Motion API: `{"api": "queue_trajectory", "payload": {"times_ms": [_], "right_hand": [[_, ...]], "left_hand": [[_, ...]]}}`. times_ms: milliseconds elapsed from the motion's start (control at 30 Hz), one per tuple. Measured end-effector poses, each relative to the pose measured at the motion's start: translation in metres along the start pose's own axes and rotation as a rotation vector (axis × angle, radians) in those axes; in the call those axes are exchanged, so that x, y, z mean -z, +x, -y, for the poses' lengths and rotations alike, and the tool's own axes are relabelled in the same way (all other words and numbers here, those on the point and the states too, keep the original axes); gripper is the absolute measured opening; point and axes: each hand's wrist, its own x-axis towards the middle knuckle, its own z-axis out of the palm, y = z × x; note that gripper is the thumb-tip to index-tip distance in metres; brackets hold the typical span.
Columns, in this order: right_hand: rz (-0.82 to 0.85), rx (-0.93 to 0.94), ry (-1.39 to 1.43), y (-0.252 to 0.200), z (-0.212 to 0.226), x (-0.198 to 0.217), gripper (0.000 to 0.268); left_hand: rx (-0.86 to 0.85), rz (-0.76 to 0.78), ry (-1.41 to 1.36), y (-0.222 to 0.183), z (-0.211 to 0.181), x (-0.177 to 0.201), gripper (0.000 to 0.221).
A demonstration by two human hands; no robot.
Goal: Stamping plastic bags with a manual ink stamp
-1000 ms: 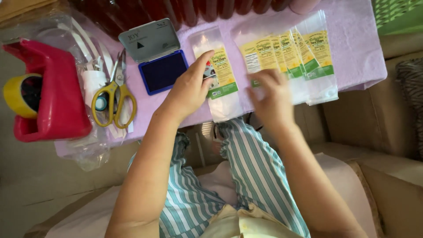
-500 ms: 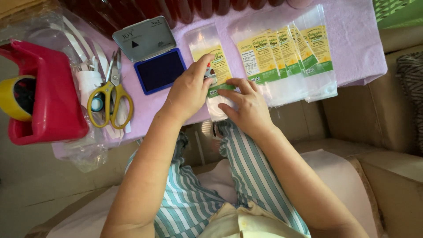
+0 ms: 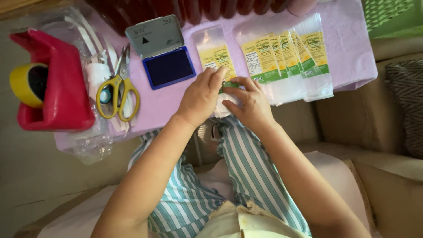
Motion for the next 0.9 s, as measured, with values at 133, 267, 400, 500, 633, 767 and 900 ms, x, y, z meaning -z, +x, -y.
{"api": "queue_trajectory", "payload": {"times_ms": [133, 267, 400, 500, 633, 767, 900], "right_hand": [[0.034, -0.011, -0.002, 0.004, 0.008, 0.008, 0.032], [0.037, 0.010, -0.024, 0.005, 0.005, 0.005, 0.035], [0.059, 0.016, -0.064, 0.009, 0.007, 0.009, 0.034], [0.101, 0.049, -0.072, 0.014, 0.015, 0.013, 0.031], [0.110, 0.057, -0.111, 0.015, 0.012, 0.012, 0.031], [0.115, 0.100, -0.125, 0.012, 0.011, 0.010, 0.032], [0.067, 0.119, -0.127, 0.002, 0.004, 0.007, 0.032]], "left_hand": [[-0.005, -0.022, -0.022, 0.004, 0.006, -0.006, 0.049], [0.057, 0.012, -0.105, 0.007, 0.009, -0.002, 0.051], [0.096, 0.095, -0.228, 0.009, 0.013, -0.005, 0.054], [0.092, 0.130, -0.268, 0.011, 0.013, -0.004, 0.053], [0.096, 0.156, -0.330, 0.013, 0.014, 0.004, 0.055], [0.166, 0.205, -0.350, 0.012, 0.009, 0.007, 0.058], [0.207, 0.216, -0.369, 0.008, 0.002, 0.012, 0.061]]}}
